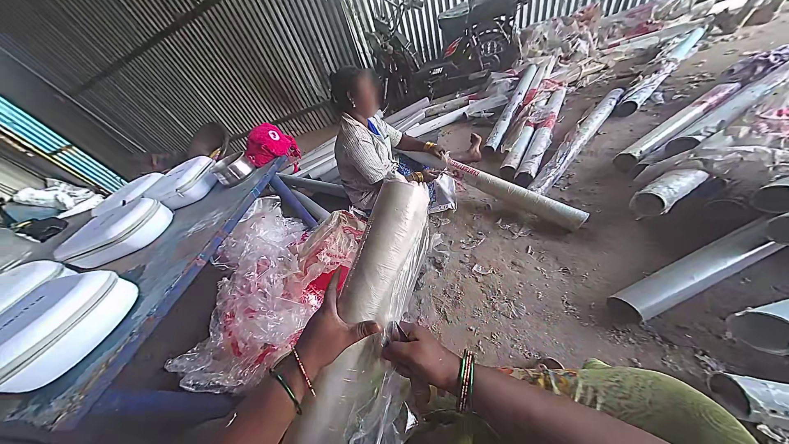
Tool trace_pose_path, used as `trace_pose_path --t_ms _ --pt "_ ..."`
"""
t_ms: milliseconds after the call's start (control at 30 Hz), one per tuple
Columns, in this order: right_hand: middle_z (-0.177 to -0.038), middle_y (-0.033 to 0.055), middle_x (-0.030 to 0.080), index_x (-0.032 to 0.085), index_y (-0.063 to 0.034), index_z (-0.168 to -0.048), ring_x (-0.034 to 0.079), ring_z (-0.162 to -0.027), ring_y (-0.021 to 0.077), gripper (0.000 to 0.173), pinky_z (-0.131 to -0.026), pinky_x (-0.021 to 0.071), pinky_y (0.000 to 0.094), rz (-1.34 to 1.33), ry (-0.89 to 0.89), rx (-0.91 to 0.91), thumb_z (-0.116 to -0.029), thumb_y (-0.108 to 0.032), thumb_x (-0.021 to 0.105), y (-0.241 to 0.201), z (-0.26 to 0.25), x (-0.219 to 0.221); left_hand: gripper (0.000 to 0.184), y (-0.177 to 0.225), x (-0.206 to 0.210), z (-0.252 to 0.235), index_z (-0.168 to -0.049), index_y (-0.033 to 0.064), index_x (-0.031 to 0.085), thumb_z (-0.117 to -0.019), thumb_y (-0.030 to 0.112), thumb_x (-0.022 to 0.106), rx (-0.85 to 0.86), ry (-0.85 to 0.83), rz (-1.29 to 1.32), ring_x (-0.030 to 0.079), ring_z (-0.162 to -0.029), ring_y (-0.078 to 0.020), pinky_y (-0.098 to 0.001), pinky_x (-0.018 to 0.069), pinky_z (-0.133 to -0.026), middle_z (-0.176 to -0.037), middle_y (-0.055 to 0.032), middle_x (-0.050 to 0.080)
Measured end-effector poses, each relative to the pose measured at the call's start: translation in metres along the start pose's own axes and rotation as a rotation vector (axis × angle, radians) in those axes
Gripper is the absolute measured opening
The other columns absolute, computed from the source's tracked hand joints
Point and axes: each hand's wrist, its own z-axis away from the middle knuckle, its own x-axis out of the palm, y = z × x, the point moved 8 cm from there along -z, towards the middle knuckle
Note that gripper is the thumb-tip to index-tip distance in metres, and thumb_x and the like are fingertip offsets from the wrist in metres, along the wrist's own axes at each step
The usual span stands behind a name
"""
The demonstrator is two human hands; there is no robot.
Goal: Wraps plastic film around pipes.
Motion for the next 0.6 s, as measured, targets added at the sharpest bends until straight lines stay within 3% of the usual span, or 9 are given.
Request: trace_pose_path --t_ms 67,200,333,467,533,600 --pt "-0.061 -0.0090 0.045 0.054 -0.0109 -0.089 0.040 -0.049 0.0002 0.009 -0.049 0.0362 0.0193 0.106 -0.045 0.010 -0.0979 -0.009 0.054 -0.002 0.001 0.007 0.130 -0.020 -0.003 0.001 -0.163 0.0125 0.012 -0.0648 0.056 0.085 -0.045 -0.038 0.135 0.059 -0.127 -0.0241 -0.0437 0.0491 -0.103 -0.147 -0.0191 0.052" --pt "-0.062 -0.0083 0.045 0.058 -0.0097 -0.086 0.040 -0.051 0.0009 0.010 -0.051 0.0354 0.0213 0.301 -0.082 0.042 -0.0959 -0.011 0.055 0.004 0.005 0.009 0.125 -0.043 0.004 0.002 -0.154 0.0034 0.025 -0.0562 0.052 0.087 -0.051 -0.150 0.491 0.063 -0.109 -0.0003 -0.0202 0.0542 -0.093 -0.130 -0.0019 0.059" --pt "-0.065 -0.0073 0.048 0.062 -0.0085 -0.089 0.044 -0.054 0.0022 0.008 -0.054 0.0387 0.0244 0.385 -0.046 0.096 -0.0931 -0.014 0.057 0.019 0.028 -0.013 0.135 -0.054 0.003 -0.001 -0.150 0.0024 0.030 -0.0482 0.069 0.087 -0.011 -0.167 0.602 0.064 -0.105 0.0019 -0.0184 0.0556 -0.090 -0.123 0.0045 0.063" --pt "-0.067 -0.0106 0.055 0.067 -0.0098 -0.094 0.044 -0.053 -0.0020 0.009 -0.052 0.0395 0.0198 0.307 0.054 0.187 -0.0919 -0.012 0.058 0.059 0.054 -0.050 0.135 -0.060 0.004 -0.005 -0.152 0.0023 0.027 -0.0507 0.068 0.088 0.016 -0.209 0.628 0.064 -0.107 0.0018 -0.0188 0.0554 -0.092 -0.124 0.0049 0.063" --pt "-0.067 -0.0094 0.056 0.066 -0.0107 -0.094 0.046 -0.053 0.0000 0.003 -0.053 0.0410 0.0212 0.286 0.092 0.276 -0.0919 -0.013 0.065 0.067 0.054 -0.056 0.134 -0.062 0.006 -0.005 -0.151 0.0027 0.027 -0.0518 0.070 0.087 0.016 -0.210 0.632 0.064 -0.106 0.0021 -0.0186 0.0555 -0.092 -0.123 0.0057 0.063" --pt "-0.069 -0.0079 0.057 0.063 -0.0107 -0.094 0.054 -0.058 0.0018 0.014 -0.058 0.0480 0.0234 0.309 0.058 0.331 -0.0896 -0.019 0.074 0.059 0.051 -0.063 0.133 -0.064 0.003 -0.006 -0.149 0.0041 0.030 -0.0509 0.074 0.086 0.015 -0.210 0.649 0.066 -0.103 0.0018 -0.0187 0.0567 -0.090 -0.119 0.0071 0.065"
